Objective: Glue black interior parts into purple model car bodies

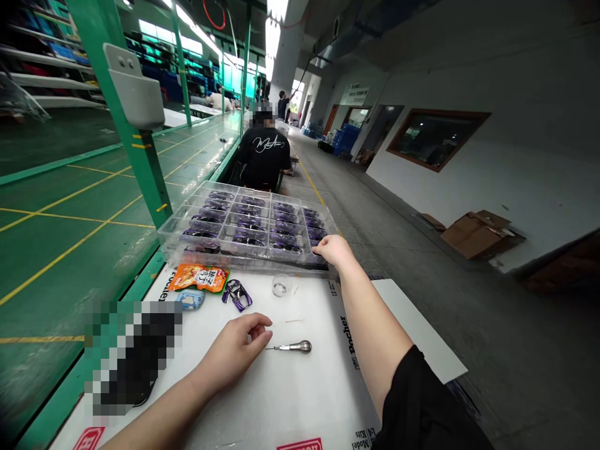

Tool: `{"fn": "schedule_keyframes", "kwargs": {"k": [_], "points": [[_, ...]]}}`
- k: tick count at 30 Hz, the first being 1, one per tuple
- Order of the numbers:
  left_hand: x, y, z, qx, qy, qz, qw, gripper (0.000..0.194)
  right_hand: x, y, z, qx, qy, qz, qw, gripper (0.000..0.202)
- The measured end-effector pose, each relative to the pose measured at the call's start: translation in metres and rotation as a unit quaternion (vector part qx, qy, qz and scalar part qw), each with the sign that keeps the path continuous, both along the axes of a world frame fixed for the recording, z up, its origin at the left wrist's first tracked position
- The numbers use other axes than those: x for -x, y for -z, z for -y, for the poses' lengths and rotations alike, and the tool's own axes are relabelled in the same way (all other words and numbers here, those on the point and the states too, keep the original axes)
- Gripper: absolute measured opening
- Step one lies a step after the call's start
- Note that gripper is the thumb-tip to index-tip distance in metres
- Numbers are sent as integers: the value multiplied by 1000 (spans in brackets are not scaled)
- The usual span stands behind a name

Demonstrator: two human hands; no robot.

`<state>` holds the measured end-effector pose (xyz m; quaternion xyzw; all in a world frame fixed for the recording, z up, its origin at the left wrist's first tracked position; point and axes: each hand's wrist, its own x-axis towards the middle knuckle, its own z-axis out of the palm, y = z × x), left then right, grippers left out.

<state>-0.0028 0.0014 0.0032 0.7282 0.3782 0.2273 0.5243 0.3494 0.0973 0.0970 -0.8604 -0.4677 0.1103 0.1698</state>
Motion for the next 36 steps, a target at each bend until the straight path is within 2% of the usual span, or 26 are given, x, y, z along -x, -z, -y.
{"fn": "schedule_keyframes", "kwargs": {"k": [2,5,8,10,12,15,17,20,24,28,30,33,36], "points": [[1,-1,-1,5,-6,6,1000,31,2,-2,4,-61,12,-28,998,34],[3,-2,-4,20,-22,18,999,30,7,-14,17,-181,35,-73,980,48],[5,-5,-5,55,-34,43,997,31,24,-25,47,-307,38,-124,943,56],[6,-7,-4,99,-31,69,992,34,47,-24,73,-353,9,-175,919,54],[8,-12,-1,162,-18,99,982,44,75,-12,99,-345,-37,-241,906,53],[8,-20,8,268,5,144,953,63,117,13,128,-279,-111,-335,893,60],[6,-24,14,362,17,204,909,72,136,29,140,-244,-141,-376,883,65],[3,-26,20,453,32,261,852,67,150,43,149,-218,-164,-404,873,65],[2,-23,21,445,18,273,853,61,152,39,155,-242,-216,-368,872,53],[4,-24,19,430,14,269,862,57,147,19,167,-252,-308,-264,879,24],[5,-25,18,424,13,272,864,55,142,11,174,-288,-328,-204,876,13],[6,-26,17,419,7,292,860,59,133,10,181,-337,-279,-167,884,11],[7,-25,16,430,10,323,843,58,127,19,184,-334,-212,-195,898,11]]}}
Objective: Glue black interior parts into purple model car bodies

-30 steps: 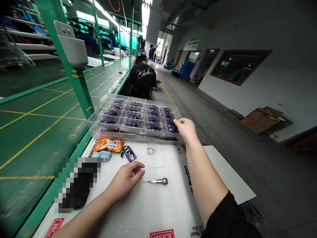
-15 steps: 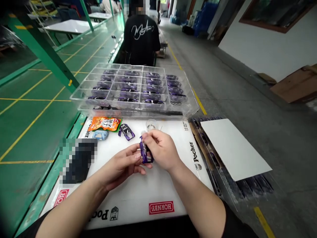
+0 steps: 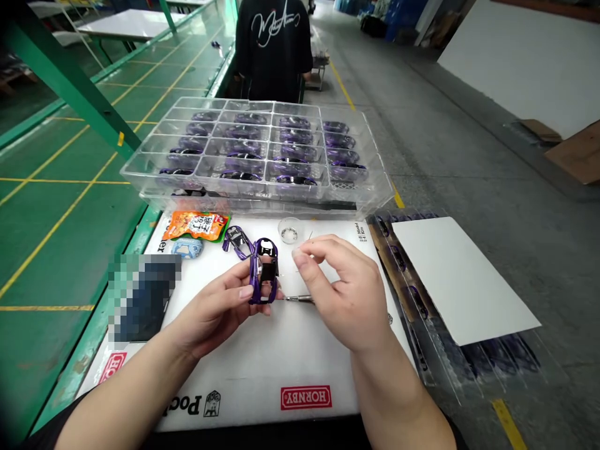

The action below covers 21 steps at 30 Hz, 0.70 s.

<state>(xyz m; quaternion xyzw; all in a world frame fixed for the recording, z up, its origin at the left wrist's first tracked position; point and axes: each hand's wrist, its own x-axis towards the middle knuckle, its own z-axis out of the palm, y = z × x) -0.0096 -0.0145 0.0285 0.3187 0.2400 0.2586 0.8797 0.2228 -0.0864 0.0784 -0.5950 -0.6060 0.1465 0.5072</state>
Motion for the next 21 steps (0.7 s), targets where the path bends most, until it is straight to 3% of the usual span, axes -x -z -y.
{"fn": "schedule_keyframes", "kwargs": {"k": [4,10,16,21], "points": [[1,0,0,27,17,32,999,54,-3,17,-5,36,26,-87,995,18],[0,-2,-1,17,13,20,1000,42,0,40,-24,123,3,-196,973,26],[0,-1,0,-2,14,8,1000,44,9,45,-25,149,-71,-268,949,26],[2,1,0,22,14,-6,1000,41,12,43,-20,155,-84,-276,945,23]]}}
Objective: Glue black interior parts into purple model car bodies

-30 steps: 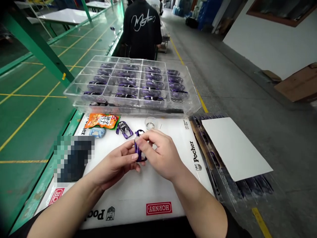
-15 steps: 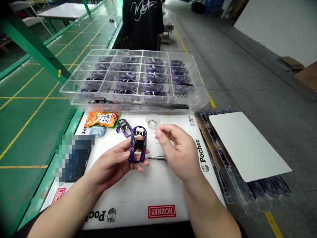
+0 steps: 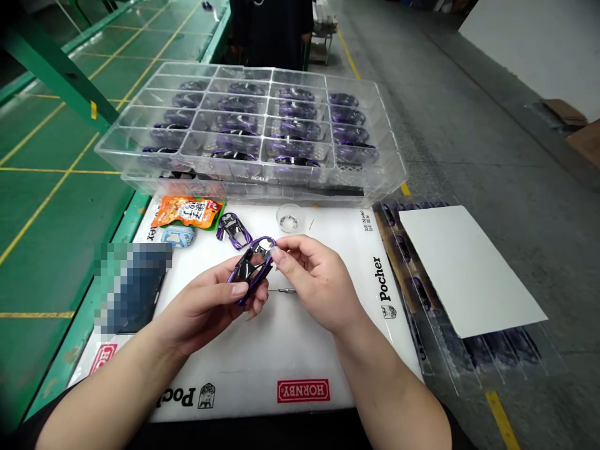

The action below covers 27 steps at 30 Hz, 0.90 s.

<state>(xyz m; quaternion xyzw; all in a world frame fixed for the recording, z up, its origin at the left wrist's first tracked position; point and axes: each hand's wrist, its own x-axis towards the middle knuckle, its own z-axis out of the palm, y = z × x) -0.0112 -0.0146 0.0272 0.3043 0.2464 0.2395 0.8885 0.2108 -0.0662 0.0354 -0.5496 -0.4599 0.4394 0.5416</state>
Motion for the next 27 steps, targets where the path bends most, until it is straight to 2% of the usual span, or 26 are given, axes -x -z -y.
{"fn": "schedule_keyframes", "kwargs": {"k": [3,7,12,16,21,24,27], "points": [[0,0,-1,-12,3,-21,1000,40,0,-5,0,-5,1,-1,1000,23],[-2,-1,-1,-25,23,-33,999,45,-1,-9,0,19,-9,-32,999,35],[-1,0,0,-15,34,-51,998,50,-3,-4,3,52,-34,-86,994,35],[-1,2,1,-12,35,-80,996,57,-5,-1,1,51,-18,-82,995,36],[-5,3,2,-70,-17,-121,990,70,0,-3,-1,32,3,-52,998,33],[-8,5,2,-131,-45,-157,978,63,4,-2,-1,26,12,-23,999,30],[-7,5,2,-143,-26,-154,977,53,5,-1,-1,9,35,9,999,27]]}}
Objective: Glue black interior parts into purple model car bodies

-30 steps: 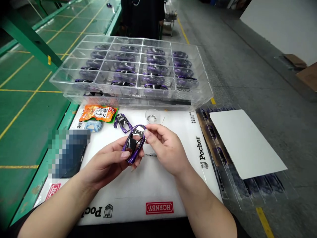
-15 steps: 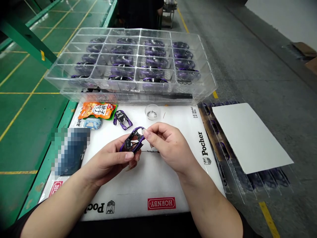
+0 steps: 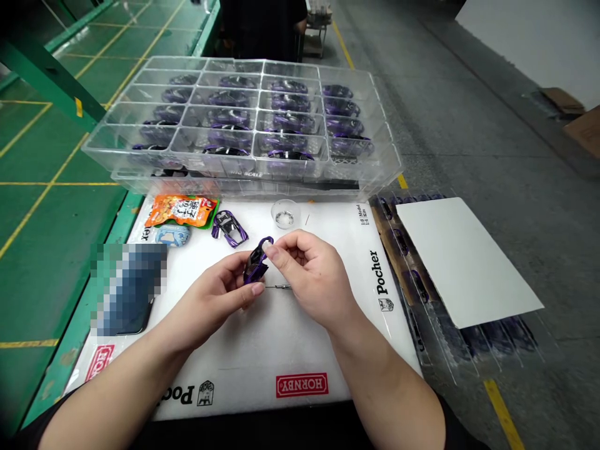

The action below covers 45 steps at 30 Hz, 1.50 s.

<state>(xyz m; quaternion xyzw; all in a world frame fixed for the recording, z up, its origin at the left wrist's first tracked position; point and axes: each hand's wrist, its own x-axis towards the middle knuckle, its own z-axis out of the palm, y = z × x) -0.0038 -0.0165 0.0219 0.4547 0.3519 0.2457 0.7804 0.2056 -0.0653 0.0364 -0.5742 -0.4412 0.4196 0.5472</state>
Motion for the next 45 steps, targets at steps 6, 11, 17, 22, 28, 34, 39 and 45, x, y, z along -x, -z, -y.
{"fn": "schedule_keyframes", "kwargs": {"k": [6,11,17,22,28,34,39,45], "points": [[8,-4,3,165,92,152,970,52,-5,-3,-1,-56,35,58,996,23],[11,-5,3,185,129,224,948,54,0,-5,3,-23,-30,-56,998,27],[6,-3,3,167,107,218,955,48,3,-6,5,-46,-5,-45,998,20],[4,-5,3,124,72,200,969,47,0,-5,4,-62,-4,-50,997,26],[3,-6,6,2,-14,114,993,45,-1,1,5,-74,-15,7,997,29],[2,-5,10,-64,-29,49,996,56,-1,3,9,-81,-29,91,992,27],[3,-4,11,-83,-31,42,995,56,-2,6,9,-71,-18,90,993,25],[5,-2,13,-125,-47,-12,991,52,-2,11,10,-62,-21,61,996,22]]}}
